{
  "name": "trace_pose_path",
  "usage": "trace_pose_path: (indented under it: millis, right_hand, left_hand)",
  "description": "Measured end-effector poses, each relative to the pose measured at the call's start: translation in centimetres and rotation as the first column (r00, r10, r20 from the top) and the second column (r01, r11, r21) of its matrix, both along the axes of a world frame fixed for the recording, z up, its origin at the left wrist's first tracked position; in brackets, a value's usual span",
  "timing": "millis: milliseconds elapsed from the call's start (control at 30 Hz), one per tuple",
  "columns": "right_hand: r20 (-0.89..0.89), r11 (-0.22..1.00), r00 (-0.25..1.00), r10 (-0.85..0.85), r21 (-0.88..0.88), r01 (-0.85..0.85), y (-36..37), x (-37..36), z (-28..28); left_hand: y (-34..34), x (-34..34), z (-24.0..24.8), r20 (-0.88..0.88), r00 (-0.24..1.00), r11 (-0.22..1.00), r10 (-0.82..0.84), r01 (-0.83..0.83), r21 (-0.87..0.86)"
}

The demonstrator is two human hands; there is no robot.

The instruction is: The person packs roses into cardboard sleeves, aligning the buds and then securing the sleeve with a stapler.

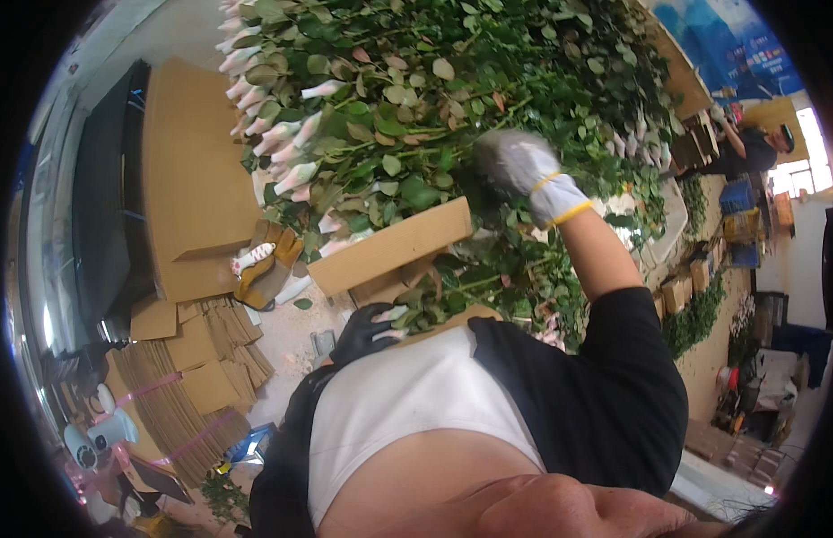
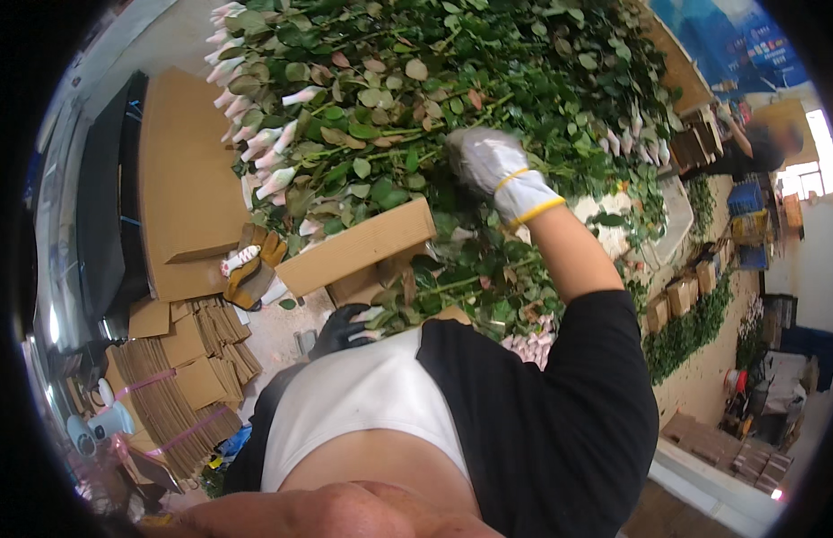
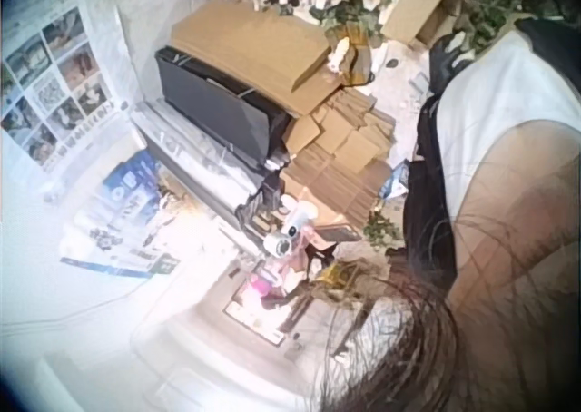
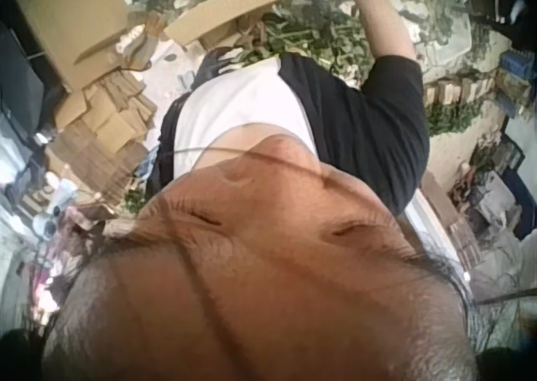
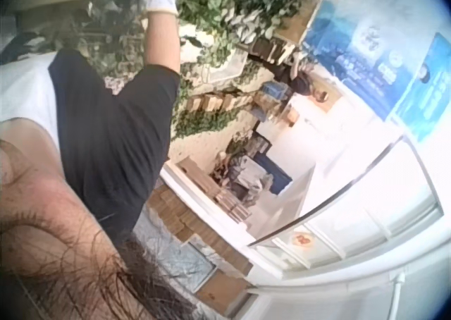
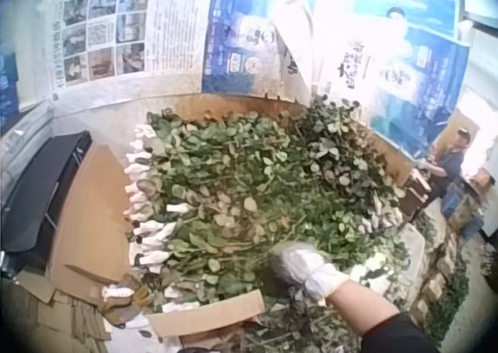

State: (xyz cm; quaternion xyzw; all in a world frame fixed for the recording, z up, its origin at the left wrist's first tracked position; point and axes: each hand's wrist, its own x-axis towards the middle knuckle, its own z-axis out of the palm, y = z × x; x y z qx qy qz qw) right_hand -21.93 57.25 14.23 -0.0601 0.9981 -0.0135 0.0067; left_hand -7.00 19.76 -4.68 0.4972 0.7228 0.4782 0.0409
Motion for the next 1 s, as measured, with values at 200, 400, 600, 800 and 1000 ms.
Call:
trace_pose_path:
  millis: [200, 400, 600, 800, 1000]
  right_hand:
    - [-0.408, 0.961, 0.884, 0.229, 0.239, -0.139, 0.5, -8.7, 11.8]
    - [-0.158, 0.954, 0.984, 0.078, -0.273, -0.12, -4.5, -6.6, 10.1]
    - [0.284, 0.994, 0.953, 0.103, 0.013, -0.111, -1.7, -1.7, -0.7]
    - [-0.054, 0.996, 0.995, 0.079, 0.053, -0.076, 3.8, 2.0, 11.8]
    - [-0.466, 0.973, 0.883, 0.062, -0.167, -0.156, 2.9, 10.6, 21.4]
  left_hand:
    - [-0.7, 0.8, 0.0, 0.142, 0.98, 0.955, 0.143, -0.098, -0.28]
    - [-1.2, 1.7, -1.4, -0.002, 0.956, 0.901, 0.293, -0.277, -0.334]
    - [-0.4, 1.5, -0.8, 0.019, 0.965, 0.924, 0.26, -0.244, -0.294]
    - [-0.4, 2.4, -1.3, 0.235, 0.913, 0.936, 0.332, -0.289, -0.202]
    - [-1.4, 1.7, -3.7, -0.075, 0.963, 0.951, 0.26, -0.269, -0.151]
